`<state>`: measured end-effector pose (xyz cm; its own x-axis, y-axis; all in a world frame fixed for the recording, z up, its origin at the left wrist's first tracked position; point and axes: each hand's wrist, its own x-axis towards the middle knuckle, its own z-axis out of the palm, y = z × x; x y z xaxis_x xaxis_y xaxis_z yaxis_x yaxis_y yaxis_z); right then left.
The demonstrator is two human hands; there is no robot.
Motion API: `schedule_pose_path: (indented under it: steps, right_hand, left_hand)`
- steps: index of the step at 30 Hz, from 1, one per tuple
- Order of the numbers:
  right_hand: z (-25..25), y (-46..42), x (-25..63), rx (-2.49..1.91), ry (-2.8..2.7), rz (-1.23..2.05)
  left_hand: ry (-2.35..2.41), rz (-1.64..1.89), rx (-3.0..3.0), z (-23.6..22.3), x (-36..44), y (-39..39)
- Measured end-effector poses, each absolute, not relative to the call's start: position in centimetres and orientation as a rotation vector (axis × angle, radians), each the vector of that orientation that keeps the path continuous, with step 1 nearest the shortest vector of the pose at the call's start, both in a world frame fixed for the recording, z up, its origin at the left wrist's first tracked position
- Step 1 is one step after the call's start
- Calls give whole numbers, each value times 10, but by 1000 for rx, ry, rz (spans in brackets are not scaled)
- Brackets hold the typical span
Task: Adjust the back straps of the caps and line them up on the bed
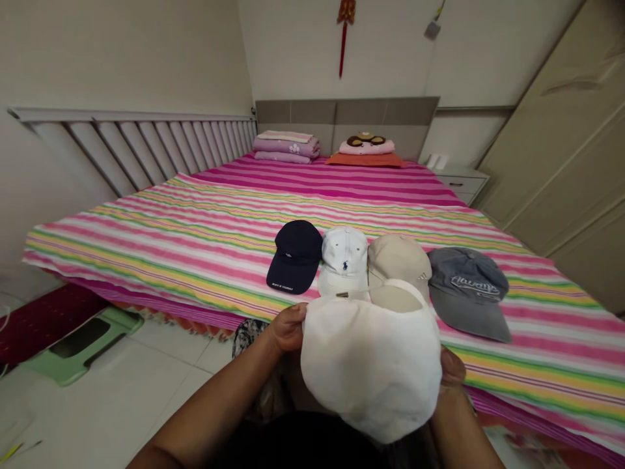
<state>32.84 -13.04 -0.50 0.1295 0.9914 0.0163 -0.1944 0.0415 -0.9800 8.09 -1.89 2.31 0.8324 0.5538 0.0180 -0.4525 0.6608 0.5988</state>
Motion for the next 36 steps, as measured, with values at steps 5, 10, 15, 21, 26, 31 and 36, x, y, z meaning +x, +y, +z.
schedule_pose_path:
  steps: [5, 10, 15, 21, 26, 31, 36]
  right_hand:
    - [9, -141, 330, -1013, -660, 1321]
    - [17, -142, 325, -935, -634, 1467]
    - [30, -142, 314, -885, -725, 1580]
    - [43, -139, 310, -776, -869, 1551]
    - [56, -138, 301, -787, -957, 1454]
    - [68, -139, 290, -902, -855, 1342]
    - [79, -133, 278, -1057, -972, 1304]
  left_hand:
    - [197, 569, 686, 38, 86, -21]
    - [343, 606, 753, 46, 89, -20]
    - [447, 620, 795, 50, 89, -22]
    - [547, 642, 852, 62, 88, -25]
    - [638, 587, 983, 71, 86, -29]
    - [679, 555, 1136, 76, 85, -34]
    - [672, 500, 1214, 78, 87, -38]
